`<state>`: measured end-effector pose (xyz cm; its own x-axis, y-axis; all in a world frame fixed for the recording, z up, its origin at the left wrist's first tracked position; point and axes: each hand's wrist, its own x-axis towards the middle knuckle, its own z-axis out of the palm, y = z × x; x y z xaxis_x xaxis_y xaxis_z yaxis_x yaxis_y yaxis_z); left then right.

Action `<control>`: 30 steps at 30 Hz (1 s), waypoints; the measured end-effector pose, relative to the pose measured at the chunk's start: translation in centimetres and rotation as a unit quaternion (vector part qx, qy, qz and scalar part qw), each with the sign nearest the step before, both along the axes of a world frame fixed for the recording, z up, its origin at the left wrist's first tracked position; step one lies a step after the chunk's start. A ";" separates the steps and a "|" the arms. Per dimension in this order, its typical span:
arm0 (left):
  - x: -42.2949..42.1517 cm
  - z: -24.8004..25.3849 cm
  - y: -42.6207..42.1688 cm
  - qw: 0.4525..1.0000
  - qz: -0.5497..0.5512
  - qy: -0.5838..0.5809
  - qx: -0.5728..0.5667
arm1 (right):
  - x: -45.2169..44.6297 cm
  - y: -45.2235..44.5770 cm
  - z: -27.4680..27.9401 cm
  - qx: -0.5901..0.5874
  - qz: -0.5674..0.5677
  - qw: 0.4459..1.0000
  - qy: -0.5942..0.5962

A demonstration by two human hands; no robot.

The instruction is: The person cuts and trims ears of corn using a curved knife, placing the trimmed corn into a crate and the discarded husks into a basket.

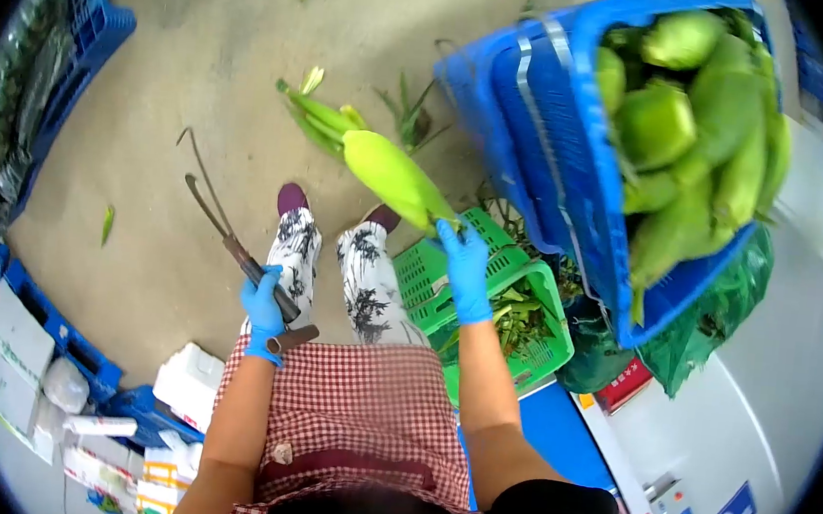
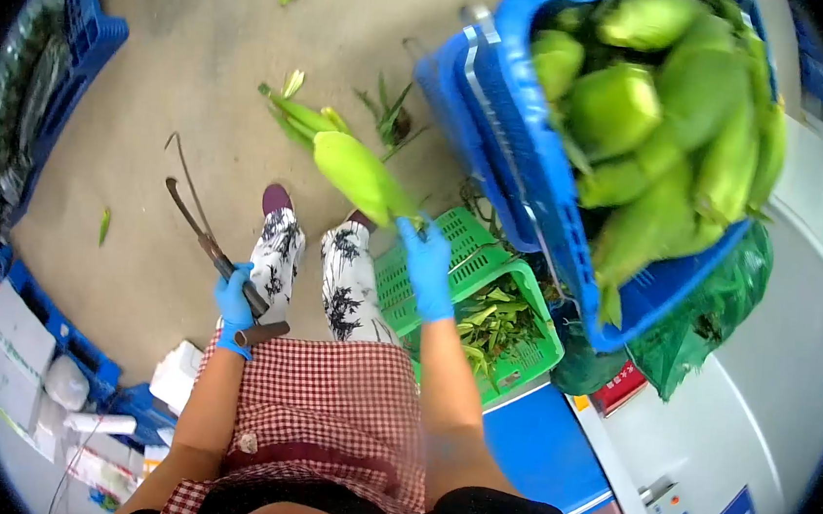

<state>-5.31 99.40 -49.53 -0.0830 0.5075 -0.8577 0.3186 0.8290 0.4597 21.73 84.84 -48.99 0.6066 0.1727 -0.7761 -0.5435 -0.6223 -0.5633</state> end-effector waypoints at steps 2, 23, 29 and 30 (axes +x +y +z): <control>0.6 2.5 0.3 1.000 -0.017 0.012 0.015 | 0.4 1.7 5.6 0.025 -0.050 0.998 0.001; 10.7 40.5 18.8 0.942 -0.228 -0.138 0.206 | 22.5 -16.2 23.7 -0.116 -0.135 0.941 -0.289; 19.1 44.0 26.1 0.941 -0.233 -0.191 0.156 | 22.1 0.3 36.1 -0.264 0.013 0.859 -0.438; 21.6 44.1 27.4 0.940 -0.234 -0.192 0.154 | 21.6 4.4 38.6 -0.156 -0.026 0.904 -0.398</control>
<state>16.28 126.81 -5.39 0.4983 0.6398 -0.5851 0.3768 0.4479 0.8108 43.33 89.20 -10.43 0.9950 -0.0233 -0.0967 -0.0761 -0.8039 -0.5899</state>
